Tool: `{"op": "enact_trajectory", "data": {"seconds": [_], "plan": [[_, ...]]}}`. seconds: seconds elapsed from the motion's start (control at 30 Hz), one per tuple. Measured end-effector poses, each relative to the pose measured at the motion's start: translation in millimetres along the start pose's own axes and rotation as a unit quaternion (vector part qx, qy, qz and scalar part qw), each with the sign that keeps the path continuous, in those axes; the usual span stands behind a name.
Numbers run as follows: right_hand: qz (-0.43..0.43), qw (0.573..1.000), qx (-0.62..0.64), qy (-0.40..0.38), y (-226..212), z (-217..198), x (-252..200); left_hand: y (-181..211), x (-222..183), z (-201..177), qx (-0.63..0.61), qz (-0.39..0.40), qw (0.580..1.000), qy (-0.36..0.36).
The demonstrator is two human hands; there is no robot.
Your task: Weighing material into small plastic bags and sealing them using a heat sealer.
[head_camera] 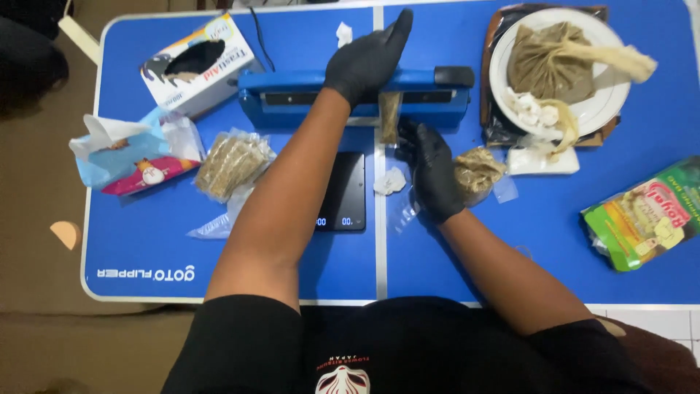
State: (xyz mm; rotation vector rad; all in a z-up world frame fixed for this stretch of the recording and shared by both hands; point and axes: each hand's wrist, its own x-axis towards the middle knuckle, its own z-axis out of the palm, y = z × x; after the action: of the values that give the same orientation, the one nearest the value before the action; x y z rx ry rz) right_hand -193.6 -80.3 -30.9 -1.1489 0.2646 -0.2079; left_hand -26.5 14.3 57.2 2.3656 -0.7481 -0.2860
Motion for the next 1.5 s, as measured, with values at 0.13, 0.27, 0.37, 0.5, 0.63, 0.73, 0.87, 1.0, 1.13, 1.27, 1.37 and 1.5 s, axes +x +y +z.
{"op": "enact_trajectory", "data": {"seconds": [0.13, 0.27, 0.37, 0.5, 0.63, 0.73, 0.87, 1.0, 1.13, 1.27, 1.37, 1.5], "plan": [[0.056, 0.998, -0.023, -0.012, -38, 20, -14, 15, -3, -7, -0.009, -0.092, 0.995, -0.036], [0.059, 0.996, -0.062, -0.004, -31, 11, -9, 19, -5, -11, -0.002, -0.100, 0.994, -0.052], [0.087, 0.993, -0.075, 0.019, -30, 13, -9, 23, -7, -16, 0.012, -0.105, 0.992, -0.068], [0.098, 0.990, -0.043, 0.087, -10, 4, -2, 32, -15, -29, 0.006, -0.110, 0.987, -0.117], [0.106, 0.989, -0.023, 0.099, -29, 21, -16, 31, -16, -29, -0.001, -0.116, 0.985, -0.131], [0.135, 0.983, -0.091, 0.086, -34, 18, -12, 41, -24, -35, 0.009, -0.119, 0.983, -0.141], [0.135, 0.983, -0.094, 0.077, -48, 26, -18, 34, -19, -28, 0.009, -0.113, 0.985, -0.128], [0.157, 0.974, -0.153, 0.056, -83, 49, -37, 44, -24, -33, 0.022, -0.123, 0.983, -0.138], [0.147, 0.975, -0.157, 0.058, -76, 46, -35, 37, -20, -30, 0.007, -0.125, 0.983, -0.136], [0.142, 0.972, -0.178, 0.057, -69, 38, -29, 11, -4, -14, 0.103, -0.053, 0.983, -0.139], [0.138, 0.972, -0.182, 0.058, -65, 35, -29, 25, -12, -20, 0.034, -0.108, 0.985, -0.127], [0.156, 0.975, -0.144, 0.070, -88, 56, -45, 26, -11, -21, 0.031, -0.110, 0.986, -0.123]]}}
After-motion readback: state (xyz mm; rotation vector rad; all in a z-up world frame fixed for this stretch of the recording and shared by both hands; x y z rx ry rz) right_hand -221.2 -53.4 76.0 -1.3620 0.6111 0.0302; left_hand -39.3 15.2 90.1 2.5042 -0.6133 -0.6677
